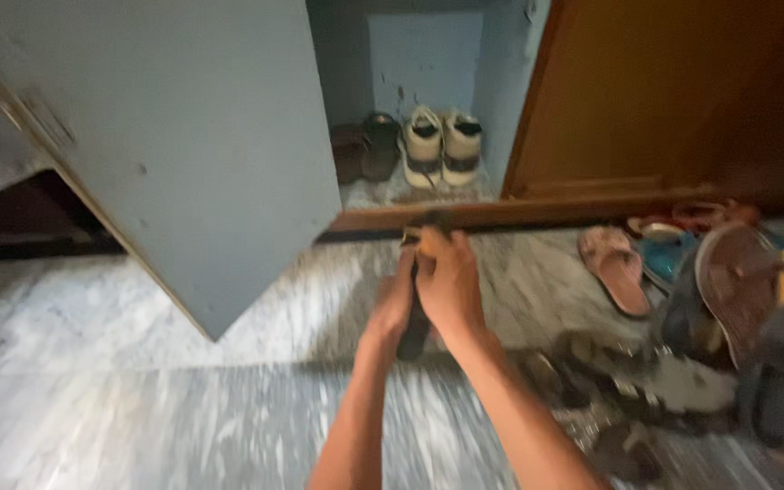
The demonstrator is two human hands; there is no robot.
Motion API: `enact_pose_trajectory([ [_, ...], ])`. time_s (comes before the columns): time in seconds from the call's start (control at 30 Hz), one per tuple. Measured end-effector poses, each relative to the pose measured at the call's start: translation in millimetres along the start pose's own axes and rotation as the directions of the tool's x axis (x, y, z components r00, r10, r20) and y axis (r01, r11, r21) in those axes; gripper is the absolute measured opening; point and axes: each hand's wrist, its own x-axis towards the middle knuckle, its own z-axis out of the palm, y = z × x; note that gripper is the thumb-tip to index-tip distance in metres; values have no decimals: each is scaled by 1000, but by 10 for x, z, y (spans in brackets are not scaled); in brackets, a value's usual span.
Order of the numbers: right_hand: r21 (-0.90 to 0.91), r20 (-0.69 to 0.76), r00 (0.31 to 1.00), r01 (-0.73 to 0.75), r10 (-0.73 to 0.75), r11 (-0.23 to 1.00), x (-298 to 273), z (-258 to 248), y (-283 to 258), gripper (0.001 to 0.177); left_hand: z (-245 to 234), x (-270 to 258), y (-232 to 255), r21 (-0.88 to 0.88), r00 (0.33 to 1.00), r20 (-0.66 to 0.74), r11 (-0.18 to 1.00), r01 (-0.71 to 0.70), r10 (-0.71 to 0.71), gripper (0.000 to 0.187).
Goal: The person wipes several pairs of shoes with a cloth, handling each shoe individually and placing them into an open cabinet. The task includes wiping the exterior surfaces of sandals and sneakers and arranging them inside the cabinet.
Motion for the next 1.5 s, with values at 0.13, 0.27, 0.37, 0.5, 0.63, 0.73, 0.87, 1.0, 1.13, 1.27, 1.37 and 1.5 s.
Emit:
enact_pose_trajectory([
  [0.13, 118, 216, 958, -215, 186, 969, 167, 262, 109, 22, 85, 274, 36, -304, 998, -58, 953, -20, 3, 97],
  [0.27, 138, 225, 848, -516, 480, 846, 376, 486, 242, 37, -130, 569, 218, -379, 993, -119, 925, -22, -25, 99],
  [0.37, 289, 297, 728, -685, 618, 669, 458, 378, 335, 55, -261, 718, 371, -290, 998, -54, 957, 0, -16, 87],
  [0.5, 241, 500, 653, -735, 569, 633, 565, 160, 344, 30, -312, 959, 463, -70, 999, -25, 997, 36, -38, 77],
  [0.63, 127, 802, 346, -896, 487, 426, 599, 176, 459, 40, -297, 1358, 395, -156, 988, -157, 987, -27, 2, 73],
  [0.73, 270, 835, 408, -889, 369, 370, 704, 456, 665, 38, -266, 1758, 380, -307, 981, -195, 949, -76, 16, 75],
  [0.87, 419, 696, 535, -844, 479, 334, 745, 925, 975, 43, -249, 2087, 365, -418, 991, -131, 905, -81, 29, 80],
  [1.0, 356, 595, 636, -756, 491, 549, 1035, 1455, 1340, 33, -278, 2335, 431, -134, 967, -239, 984, -117, 83, 83],
  [1.13, 372, 533, 730, -656, 427, 657, 1506, 2147, 1654, 37, -364, 2763, 543, -88, 957, -280, 991, -101, 73, 88],
  [1.27, 355, 517, 782, -566, 348, 744, 2088, 2914, 1828, 41, -492, 3338, 563, 80, 947, -319, 997, 3, 22, 91],
  [1.37, 348, 568, 726, -638, 388, 687, 2088, 3396, 1929, 36, -536, 3589, 282, 84, 924, -378, 991, 104, -65, 88],
  [1.5, 336, 602, 677, -697, 424, 634, 2208, 3875, 2108, 29, -671, 3845, 132, 190, 900, -431, 968, 163, -67, 82],
])
